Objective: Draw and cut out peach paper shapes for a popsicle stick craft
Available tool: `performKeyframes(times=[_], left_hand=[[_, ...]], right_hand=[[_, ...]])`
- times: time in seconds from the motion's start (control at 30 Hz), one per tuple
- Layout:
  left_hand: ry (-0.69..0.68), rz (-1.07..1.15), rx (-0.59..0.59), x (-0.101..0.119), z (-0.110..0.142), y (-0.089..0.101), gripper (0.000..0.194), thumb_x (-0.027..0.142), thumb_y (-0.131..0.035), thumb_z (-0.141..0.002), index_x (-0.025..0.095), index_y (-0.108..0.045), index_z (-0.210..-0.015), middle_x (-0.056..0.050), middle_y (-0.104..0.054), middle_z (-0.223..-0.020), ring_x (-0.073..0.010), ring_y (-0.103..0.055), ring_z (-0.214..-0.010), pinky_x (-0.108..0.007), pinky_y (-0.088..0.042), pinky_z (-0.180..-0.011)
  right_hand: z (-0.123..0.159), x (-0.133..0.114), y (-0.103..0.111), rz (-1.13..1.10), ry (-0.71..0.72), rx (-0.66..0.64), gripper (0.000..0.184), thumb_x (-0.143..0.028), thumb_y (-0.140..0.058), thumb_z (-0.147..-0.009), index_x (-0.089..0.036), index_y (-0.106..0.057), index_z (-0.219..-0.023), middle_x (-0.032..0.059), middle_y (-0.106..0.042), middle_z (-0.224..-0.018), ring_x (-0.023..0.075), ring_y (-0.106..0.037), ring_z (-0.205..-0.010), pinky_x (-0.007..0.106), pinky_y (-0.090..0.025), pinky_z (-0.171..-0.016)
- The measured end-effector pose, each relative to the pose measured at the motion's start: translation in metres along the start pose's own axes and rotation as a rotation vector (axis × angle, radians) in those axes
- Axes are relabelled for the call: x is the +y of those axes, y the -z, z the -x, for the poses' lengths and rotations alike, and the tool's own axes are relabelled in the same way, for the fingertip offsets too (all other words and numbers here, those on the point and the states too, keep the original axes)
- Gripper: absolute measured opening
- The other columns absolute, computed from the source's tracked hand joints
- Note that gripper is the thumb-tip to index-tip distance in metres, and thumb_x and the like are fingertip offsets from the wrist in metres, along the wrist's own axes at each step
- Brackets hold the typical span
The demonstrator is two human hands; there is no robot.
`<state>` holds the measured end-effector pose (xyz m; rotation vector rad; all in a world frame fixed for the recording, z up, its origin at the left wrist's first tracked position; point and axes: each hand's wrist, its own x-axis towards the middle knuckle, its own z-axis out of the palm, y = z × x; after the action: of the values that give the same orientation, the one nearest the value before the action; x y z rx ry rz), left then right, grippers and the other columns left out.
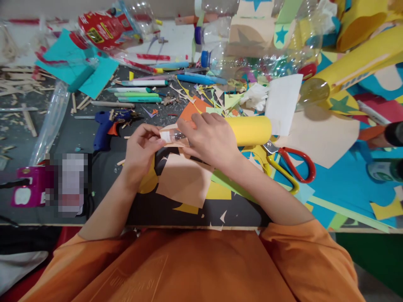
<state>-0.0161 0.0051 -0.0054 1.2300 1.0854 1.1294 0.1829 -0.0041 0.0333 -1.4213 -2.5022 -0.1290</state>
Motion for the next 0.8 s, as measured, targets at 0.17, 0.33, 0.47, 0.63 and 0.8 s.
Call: performKeyframes(times=[0.17,0.33,0.47,0.63,0.8], left_hand=[[-0.067,-0.082,0.022,0.0011,0.0026,-0.0006,0.035,0.042,-0.083,-0.066,0.020,-0.057,-0.078,0.000,-0.065,-0.088,-0.0113,-0.062,-0.074,-0.026,-0.052,-0.070],[-0.090,-0.139,0.046,0.0041,0.0047,-0.0023,0.036,0.044,-0.081,-0.067,0.021,-0.057,-0.081,-0.001,-0.067,-0.095,-0.0122,-0.064,-0.078,-0.027,-0.053,-0.075],[-0.134,-0.148,0.043,0.0037,0.0039,-0.0025,0.036,0.045,-0.081,-0.069,0.021,-0.058,-0.082,-0.002,-0.067,-0.096,-0.0127,-0.065,-0.081,-0.027,-0.053,-0.076],[-0.152,-0.145,0.044,0.0027,0.0036,-0.0021,0.033,0.042,-0.081,-0.069,0.021,-0.060,-0.083,-0.001,-0.068,-0.096,-0.0120,-0.065,-0.080,-0.026,-0.054,-0.076],[-0.213,-0.188,0.061,0.0034,0.0045,-0.0021,0.032,0.042,-0.080,-0.072,0.024,-0.066,-0.094,0.000,-0.067,-0.096,-0.0116,-0.064,-0.080,-0.025,-0.055,-0.076]], right_hand=[[0.0001,0.0001,0.0009,-0.001,-0.014,-0.013,0.047,-0.057,-0.044,-0.094,-0.016,-0.059,-0.111,0.0112,-0.064,-0.090,0.0233,-0.052,-0.080,0.034,-0.034,-0.071],[-0.0003,0.0004,0.0030,0.002,-0.014,-0.013,0.049,-0.059,-0.043,-0.093,-0.015,-0.060,-0.110,0.0111,-0.065,-0.089,0.0233,-0.053,-0.079,0.034,-0.034,-0.070],[-0.0007,0.0008,0.0024,-0.018,-0.020,-0.012,0.051,-0.059,-0.040,-0.095,-0.015,-0.060,-0.109,0.0117,-0.065,-0.089,0.0232,-0.053,-0.079,0.034,-0.034,-0.069],[-0.0010,0.0007,0.0023,-0.004,-0.014,-0.010,0.050,-0.057,-0.039,-0.095,-0.015,-0.060,-0.109,0.0110,-0.065,-0.088,0.0227,-0.052,-0.078,0.034,-0.034,-0.068],[-0.0007,0.0005,0.0019,0.003,-0.014,-0.009,0.052,-0.059,-0.039,-0.095,-0.015,-0.060,-0.111,0.0112,-0.065,-0.088,0.0229,-0.053,-0.078,0.034,-0.034,-0.069]])
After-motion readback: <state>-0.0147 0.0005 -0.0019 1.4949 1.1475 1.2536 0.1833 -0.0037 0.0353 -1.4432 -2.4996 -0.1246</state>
